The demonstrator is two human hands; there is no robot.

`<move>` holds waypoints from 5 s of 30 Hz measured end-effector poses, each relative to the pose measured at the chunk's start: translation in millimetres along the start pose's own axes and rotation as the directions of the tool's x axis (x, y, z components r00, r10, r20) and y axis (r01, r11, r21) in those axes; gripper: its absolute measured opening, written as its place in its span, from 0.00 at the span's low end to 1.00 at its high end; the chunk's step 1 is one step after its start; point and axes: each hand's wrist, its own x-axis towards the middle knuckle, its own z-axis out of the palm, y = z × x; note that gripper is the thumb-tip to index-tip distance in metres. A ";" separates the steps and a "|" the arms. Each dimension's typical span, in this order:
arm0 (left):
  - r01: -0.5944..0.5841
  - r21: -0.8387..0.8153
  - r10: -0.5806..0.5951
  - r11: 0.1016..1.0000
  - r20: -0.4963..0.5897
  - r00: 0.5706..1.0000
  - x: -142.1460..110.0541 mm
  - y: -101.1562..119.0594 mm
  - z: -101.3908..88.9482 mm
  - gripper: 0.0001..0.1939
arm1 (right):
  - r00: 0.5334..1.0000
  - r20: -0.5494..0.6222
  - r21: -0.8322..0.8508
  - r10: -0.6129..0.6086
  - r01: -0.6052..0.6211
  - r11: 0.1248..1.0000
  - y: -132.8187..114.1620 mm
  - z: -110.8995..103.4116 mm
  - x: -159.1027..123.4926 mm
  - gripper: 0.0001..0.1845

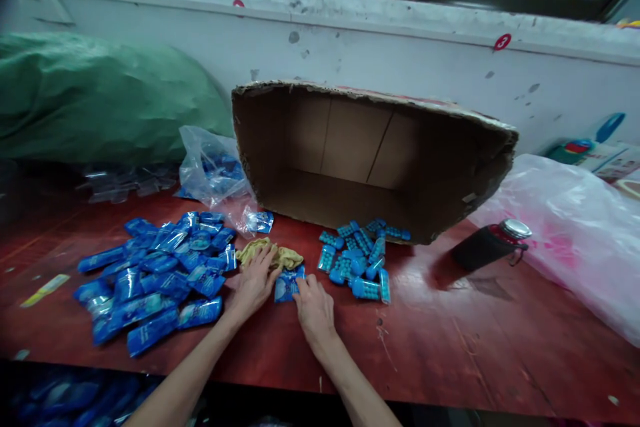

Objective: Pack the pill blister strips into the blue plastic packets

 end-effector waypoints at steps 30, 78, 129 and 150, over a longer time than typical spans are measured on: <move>0.494 -0.869 -0.637 -0.020 0.392 0.664 -70.8 41.8 -9.4 0.13 | 0.934 0.262 0.921 0.242 -0.317 0.226 -34.0 -3.0 -27.3 0.11; 0.560 -0.537 -0.309 -0.631 0.836 0.454 -75.2 39.4 -42.7 0.06 | 0.982 0.065 0.031 0.180 -0.182 0.983 26.0 -27.5 54.5 0.20; 0.478 -0.655 -0.384 -0.585 0.744 0.547 -85.9 43.5 -33.5 0.08 | 0.871 0.239 0.968 0.430 -0.246 -0.042 -35.8 -23.8 -45.5 0.18; 0.535 -0.800 -0.390 -0.271 0.599 0.699 -87.8 44.0 -27.2 0.12 | 0.931 0.226 0.971 0.287 -0.240 0.014 -38.2 -14.2 -33.0 0.14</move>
